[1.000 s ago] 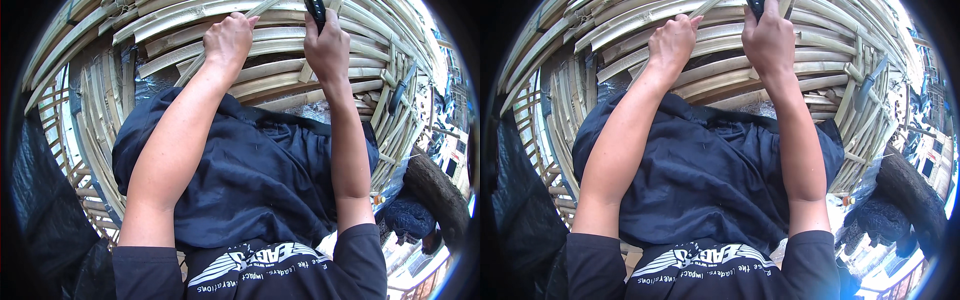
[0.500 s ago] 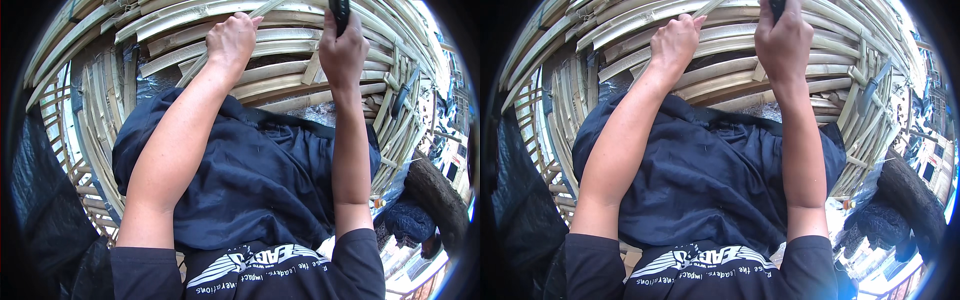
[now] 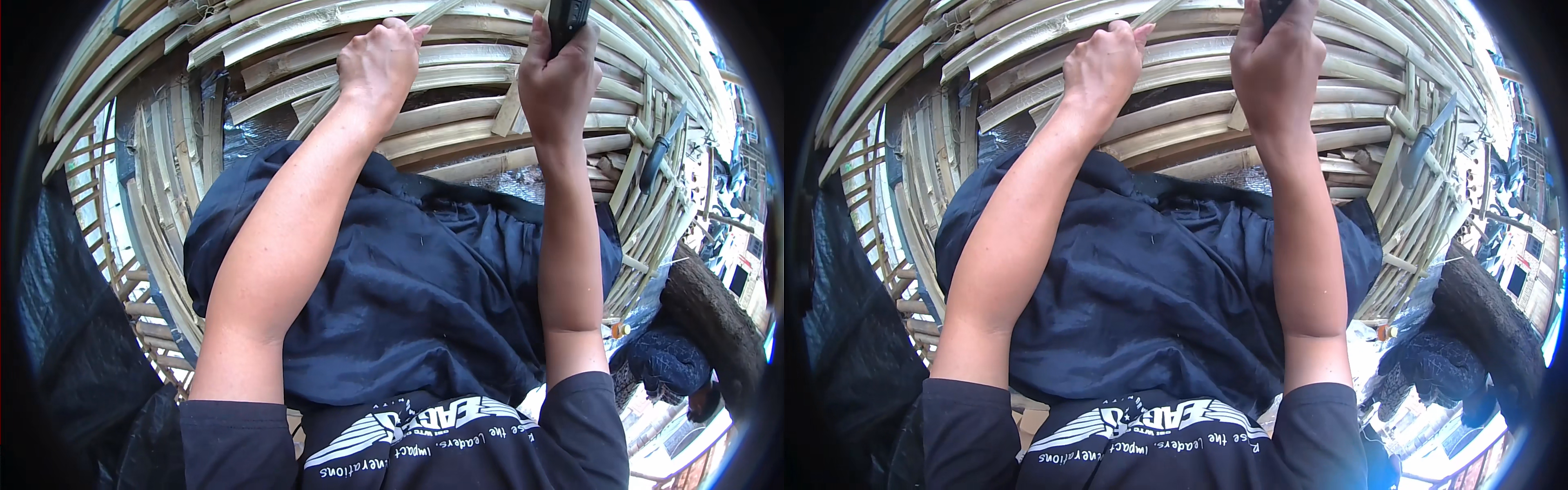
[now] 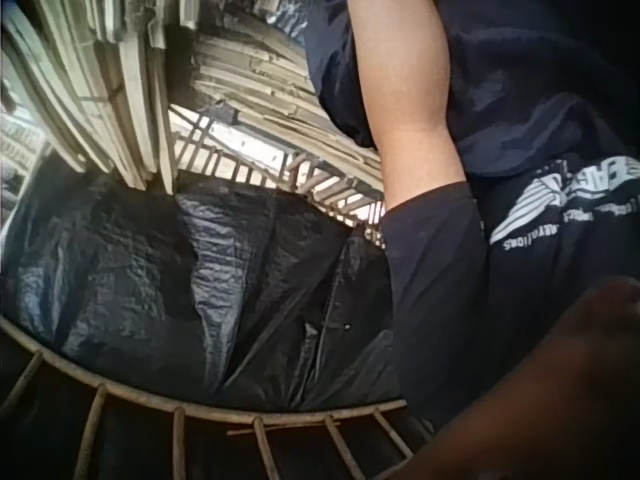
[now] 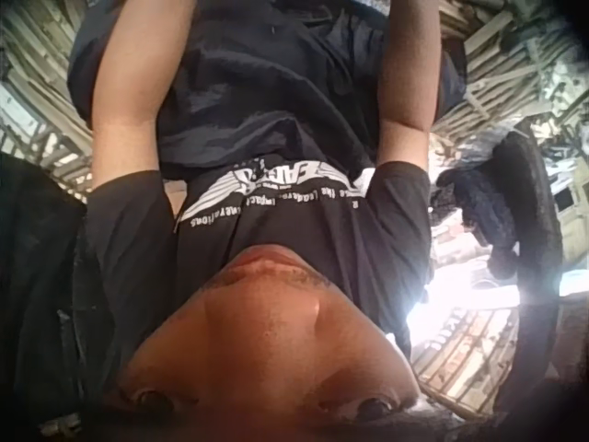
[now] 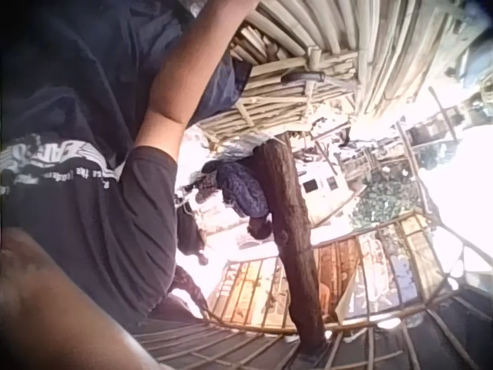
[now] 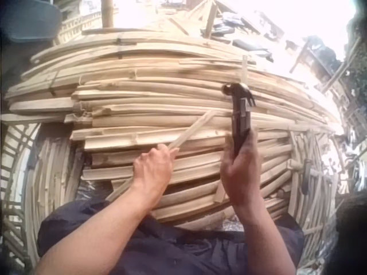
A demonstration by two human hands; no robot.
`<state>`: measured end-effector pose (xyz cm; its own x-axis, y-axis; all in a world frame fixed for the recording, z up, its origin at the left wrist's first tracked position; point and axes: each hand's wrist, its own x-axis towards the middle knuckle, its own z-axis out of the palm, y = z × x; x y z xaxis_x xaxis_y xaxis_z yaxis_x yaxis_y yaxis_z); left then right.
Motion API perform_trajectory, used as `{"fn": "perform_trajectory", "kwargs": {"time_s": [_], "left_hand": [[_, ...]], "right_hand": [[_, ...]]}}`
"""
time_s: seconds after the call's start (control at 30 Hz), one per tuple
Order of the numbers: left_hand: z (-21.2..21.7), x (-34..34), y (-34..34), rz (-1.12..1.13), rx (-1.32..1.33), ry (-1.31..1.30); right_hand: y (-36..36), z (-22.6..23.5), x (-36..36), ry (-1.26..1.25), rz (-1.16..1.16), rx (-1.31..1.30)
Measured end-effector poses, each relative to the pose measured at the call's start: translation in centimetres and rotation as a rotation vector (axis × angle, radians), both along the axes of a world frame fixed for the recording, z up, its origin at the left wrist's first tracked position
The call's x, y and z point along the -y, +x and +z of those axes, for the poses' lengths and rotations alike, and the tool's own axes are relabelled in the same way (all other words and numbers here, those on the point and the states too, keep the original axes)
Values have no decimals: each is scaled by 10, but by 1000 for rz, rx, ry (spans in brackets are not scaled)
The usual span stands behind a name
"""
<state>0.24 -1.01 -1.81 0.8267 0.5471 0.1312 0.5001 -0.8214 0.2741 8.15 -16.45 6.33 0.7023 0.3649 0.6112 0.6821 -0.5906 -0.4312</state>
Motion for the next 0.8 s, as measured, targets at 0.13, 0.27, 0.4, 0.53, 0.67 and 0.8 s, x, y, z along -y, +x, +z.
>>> {"fn": "perform_trajectory", "kwargs": {"time_s": [0.13, 0.27, 0.4, 0.53, 0.67, 0.8], "left_hand": [[1, 0, 4, -8, 28, 21], [4, -1, 3, -16, 44, 31], [3, -5, 2, -12, 30, 23], [3, 4, 2, -3, 19, 9], [5, -8, 9, -7, 47, 26], [-1, -3, 1, -10, 30, 3]], "right_hand": [[20, 1, 1, -251, 28, -112], [6, 5, -2, -40, 10, -111], [-1, 24, 5, -141, 5, 72], [24, -15, 9, -453, 39, 17], [-7, -6, 7, 187, -51, -93], [19, 4, 8, -213, 180, -238]]}}
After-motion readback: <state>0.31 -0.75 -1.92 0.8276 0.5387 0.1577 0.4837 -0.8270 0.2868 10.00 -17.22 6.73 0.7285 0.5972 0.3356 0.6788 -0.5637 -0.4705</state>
